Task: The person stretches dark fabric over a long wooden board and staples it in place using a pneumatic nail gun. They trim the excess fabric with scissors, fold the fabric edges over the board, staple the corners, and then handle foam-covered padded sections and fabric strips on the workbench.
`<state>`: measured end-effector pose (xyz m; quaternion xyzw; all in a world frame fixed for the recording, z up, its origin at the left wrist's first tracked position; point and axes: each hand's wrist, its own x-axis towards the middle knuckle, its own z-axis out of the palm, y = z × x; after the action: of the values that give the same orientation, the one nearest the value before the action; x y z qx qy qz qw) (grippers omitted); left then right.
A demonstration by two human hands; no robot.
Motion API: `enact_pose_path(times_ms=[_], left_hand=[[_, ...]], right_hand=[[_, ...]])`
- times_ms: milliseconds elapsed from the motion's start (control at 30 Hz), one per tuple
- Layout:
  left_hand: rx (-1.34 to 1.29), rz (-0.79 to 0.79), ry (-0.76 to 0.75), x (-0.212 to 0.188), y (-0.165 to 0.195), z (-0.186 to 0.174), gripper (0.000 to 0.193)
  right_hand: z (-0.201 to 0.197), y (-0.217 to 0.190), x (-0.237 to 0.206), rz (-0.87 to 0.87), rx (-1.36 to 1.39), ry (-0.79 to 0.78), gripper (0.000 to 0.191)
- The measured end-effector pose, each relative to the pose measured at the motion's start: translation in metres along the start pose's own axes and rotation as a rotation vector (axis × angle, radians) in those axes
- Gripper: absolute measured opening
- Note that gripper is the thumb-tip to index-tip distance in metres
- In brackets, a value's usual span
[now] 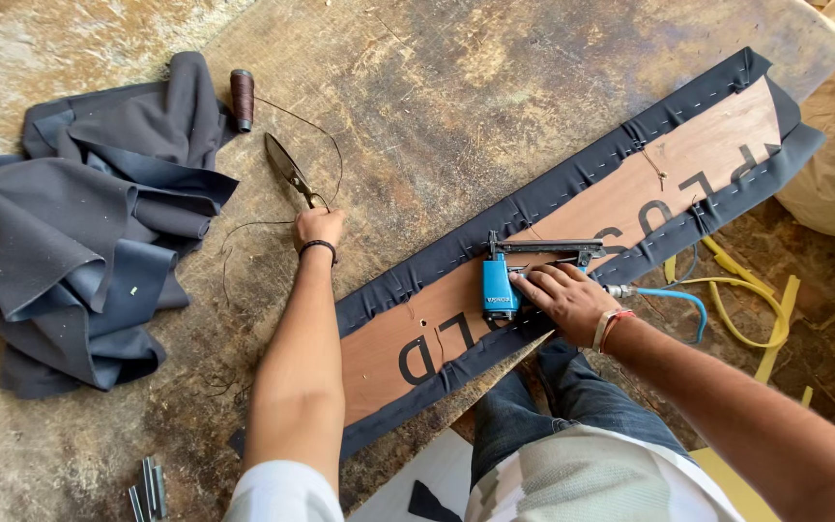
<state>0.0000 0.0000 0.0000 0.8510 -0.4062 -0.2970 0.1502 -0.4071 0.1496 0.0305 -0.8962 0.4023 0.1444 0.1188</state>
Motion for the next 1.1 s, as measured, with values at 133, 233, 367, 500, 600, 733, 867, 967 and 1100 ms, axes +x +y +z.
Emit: enact_pose_path(times_ms=[133, 233, 367, 500, 600, 733, 867, 967, 1100], left_hand=[[-0.634, 0.114, -0.009, -0.036, -0.032, 0.004, 0.019], [-1.018, 0.083, -0.057, -0.091, -0.069, 0.018, 0.020], [-1.214, 0.102, -0.294, -0.213, -0.103, 0.039, 0.023], [-1.319, 0.292, -0.603, -0.317, -0.092, 0.062, 0.025], [-0.941, 0.540, -0.672, -0.349, -0.084, 0.072, 0.028], [-0.299, 0.324, -0.752, -0.371, -0.090, 0.083, 0.036], [-1.049, -0.087, -0.431, -0.373, -0.087, 0.100, 0.046], [-1.218, -0.184, -0.473, -0.363, -0.058, 0.128, 0.041], [-1.603, -0.380, -0.283, -0.364, -0.035, 0.141, 0.038]], right_hand=[[0.001, -0.005, -0.005, 0.044, -0.072, 0.049, 0.088], [-0.015, -0.001, 0.001, 0.190, 0.273, -0.113, 0.105], [-0.023, -0.032, -0.004, 0.241, 0.664, 0.169, 0.047], [-0.003, -0.079, 0.005, 0.297, 1.465, -0.061, 0.044], [0.015, -0.096, 0.005, 0.277, 1.705, -0.095, 0.041], [0.019, -0.082, -0.028, 0.277, 1.381, -0.130, 0.038], [0.001, -0.074, -0.063, 0.217, 1.079, -0.244, 0.039], [0.000, -0.080, -0.085, 0.090, 0.967, -0.316, 0.037], [0.022, -0.076, -0.101, 0.177, 1.816, -0.553, 0.039]])
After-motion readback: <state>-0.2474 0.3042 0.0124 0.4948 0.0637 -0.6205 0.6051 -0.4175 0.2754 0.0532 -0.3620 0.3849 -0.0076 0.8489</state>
